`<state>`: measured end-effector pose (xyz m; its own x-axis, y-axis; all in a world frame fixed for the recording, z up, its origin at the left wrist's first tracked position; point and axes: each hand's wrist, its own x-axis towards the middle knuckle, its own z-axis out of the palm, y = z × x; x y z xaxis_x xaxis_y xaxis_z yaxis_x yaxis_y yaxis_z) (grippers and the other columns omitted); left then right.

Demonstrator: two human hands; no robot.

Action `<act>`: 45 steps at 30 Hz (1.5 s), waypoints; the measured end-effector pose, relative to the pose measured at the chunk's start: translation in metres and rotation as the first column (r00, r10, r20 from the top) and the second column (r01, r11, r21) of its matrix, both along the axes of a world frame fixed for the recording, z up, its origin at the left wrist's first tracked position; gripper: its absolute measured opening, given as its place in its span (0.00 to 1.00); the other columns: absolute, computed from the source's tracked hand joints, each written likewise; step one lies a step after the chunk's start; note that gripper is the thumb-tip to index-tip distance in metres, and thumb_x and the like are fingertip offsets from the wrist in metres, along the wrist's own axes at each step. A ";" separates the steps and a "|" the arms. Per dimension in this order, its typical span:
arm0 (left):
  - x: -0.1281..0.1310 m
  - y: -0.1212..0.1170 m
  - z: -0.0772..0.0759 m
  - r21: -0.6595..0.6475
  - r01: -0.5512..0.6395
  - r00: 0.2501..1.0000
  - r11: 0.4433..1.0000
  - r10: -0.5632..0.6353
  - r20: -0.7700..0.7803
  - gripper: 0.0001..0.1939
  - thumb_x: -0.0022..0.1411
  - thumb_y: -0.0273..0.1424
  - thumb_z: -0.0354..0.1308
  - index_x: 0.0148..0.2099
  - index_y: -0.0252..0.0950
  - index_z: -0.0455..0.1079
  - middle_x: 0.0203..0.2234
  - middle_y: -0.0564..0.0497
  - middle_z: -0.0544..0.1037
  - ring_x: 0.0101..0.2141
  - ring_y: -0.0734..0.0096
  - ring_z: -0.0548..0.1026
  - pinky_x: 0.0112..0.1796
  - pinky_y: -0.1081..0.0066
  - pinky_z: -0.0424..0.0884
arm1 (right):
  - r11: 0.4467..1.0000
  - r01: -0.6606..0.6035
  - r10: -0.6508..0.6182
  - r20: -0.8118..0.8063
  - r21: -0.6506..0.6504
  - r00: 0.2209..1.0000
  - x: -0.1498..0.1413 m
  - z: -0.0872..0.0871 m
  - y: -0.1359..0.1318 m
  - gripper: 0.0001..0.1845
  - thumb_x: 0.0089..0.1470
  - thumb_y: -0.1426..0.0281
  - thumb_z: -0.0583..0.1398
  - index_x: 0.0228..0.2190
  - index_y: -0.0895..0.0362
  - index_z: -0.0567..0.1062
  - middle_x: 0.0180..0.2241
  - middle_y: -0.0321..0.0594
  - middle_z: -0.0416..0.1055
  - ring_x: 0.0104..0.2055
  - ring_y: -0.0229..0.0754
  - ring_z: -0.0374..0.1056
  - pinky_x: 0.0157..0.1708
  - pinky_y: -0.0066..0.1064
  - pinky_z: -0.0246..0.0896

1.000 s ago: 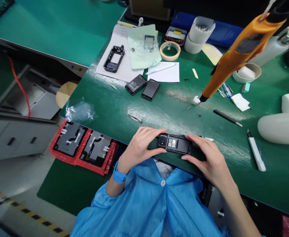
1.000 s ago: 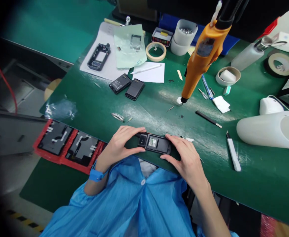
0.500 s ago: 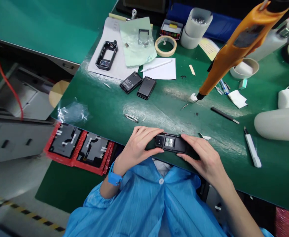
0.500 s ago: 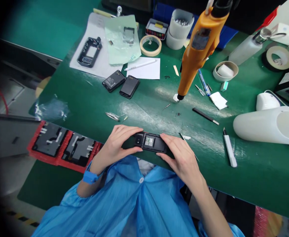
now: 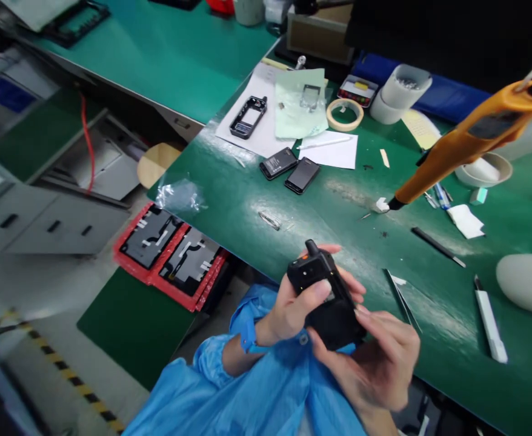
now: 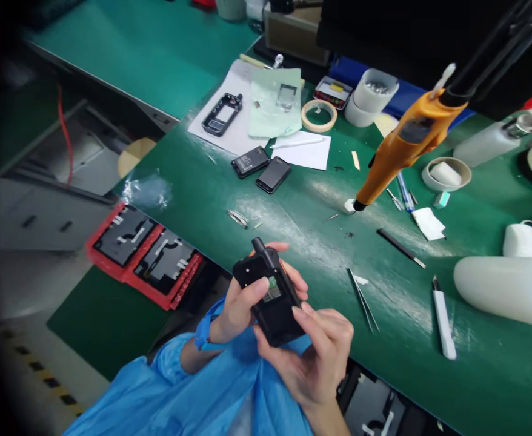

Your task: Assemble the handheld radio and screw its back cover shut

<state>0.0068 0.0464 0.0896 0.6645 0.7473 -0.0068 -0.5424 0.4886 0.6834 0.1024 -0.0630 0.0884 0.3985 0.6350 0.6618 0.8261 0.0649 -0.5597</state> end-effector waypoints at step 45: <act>-0.008 -0.007 0.028 -0.164 0.006 0.973 0.987 -0.044 -0.227 0.24 0.71 0.52 0.73 0.48 0.35 0.77 0.36 0.43 0.90 0.34 0.62 0.88 0.42 0.65 0.87 | 0.995 -0.003 0.006 0.029 -0.102 1.000 -0.006 0.011 -0.018 0.22 0.65 0.57 0.76 0.54 0.51 0.79 0.40 0.39 0.75 0.38 0.44 0.74 0.38 0.38 0.76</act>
